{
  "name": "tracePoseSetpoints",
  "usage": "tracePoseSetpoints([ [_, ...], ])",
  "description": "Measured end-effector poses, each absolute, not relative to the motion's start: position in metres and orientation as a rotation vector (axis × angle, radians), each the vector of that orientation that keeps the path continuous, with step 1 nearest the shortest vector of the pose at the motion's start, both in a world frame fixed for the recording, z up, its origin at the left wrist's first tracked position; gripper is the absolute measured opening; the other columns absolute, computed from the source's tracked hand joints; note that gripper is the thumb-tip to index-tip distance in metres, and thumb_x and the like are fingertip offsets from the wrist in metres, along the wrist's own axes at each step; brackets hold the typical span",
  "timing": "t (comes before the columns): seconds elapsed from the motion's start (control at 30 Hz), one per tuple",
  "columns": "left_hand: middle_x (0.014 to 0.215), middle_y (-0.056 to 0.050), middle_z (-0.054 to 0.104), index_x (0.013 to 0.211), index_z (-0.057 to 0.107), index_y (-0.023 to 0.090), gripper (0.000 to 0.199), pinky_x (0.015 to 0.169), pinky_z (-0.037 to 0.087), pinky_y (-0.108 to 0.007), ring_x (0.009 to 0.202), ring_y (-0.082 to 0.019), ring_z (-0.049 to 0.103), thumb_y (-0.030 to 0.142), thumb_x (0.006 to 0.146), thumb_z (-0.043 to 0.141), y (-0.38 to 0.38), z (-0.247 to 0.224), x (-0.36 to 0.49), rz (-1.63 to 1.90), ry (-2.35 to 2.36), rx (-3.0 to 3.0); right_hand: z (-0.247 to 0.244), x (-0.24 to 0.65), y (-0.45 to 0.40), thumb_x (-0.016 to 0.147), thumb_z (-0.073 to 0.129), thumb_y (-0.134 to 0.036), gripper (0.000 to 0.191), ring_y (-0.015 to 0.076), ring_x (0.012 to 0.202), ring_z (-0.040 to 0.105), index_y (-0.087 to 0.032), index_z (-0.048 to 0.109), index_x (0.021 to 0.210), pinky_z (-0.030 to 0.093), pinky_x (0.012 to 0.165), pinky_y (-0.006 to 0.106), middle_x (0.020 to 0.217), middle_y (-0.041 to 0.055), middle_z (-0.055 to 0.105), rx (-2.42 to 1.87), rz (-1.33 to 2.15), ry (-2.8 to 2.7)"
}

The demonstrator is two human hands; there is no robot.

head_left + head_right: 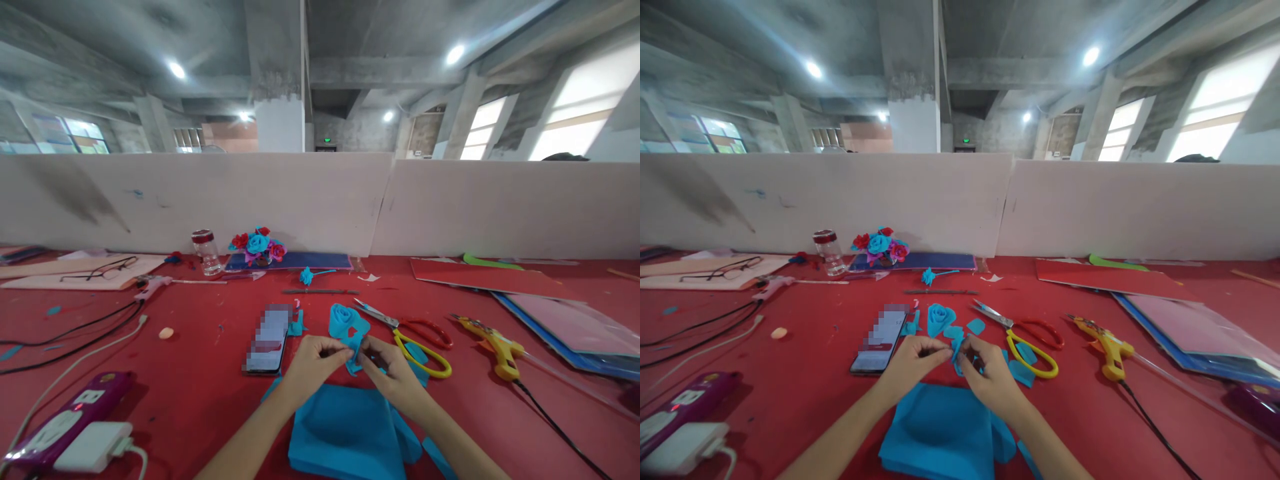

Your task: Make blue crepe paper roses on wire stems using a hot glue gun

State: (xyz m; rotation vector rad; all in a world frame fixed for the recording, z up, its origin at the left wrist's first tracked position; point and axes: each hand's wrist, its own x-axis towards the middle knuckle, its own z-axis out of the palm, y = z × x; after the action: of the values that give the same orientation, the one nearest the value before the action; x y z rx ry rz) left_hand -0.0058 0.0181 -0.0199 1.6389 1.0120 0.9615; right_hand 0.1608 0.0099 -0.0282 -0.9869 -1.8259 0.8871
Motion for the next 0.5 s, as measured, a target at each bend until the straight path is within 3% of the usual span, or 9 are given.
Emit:
tracePoseSetpoints([
  [0.5,0.056,0.000,0.053,0.074,0.072,0.012,0.032,0.054,0.032,-0.023,0.055,-0.012,0.039,0.041,0.074,0.057,0.0173,-0.0200,-0.0060,0.956,1.039,1.660,-0.0271,0.1602,0.0089,0.079,0.048,-0.023,0.016,0.0096,0.052,0.039,-0.017,0.051,0.065,0.034,0.050,0.022,0.057,-0.0027,0.046,-1.030,0.865,-1.838],
])
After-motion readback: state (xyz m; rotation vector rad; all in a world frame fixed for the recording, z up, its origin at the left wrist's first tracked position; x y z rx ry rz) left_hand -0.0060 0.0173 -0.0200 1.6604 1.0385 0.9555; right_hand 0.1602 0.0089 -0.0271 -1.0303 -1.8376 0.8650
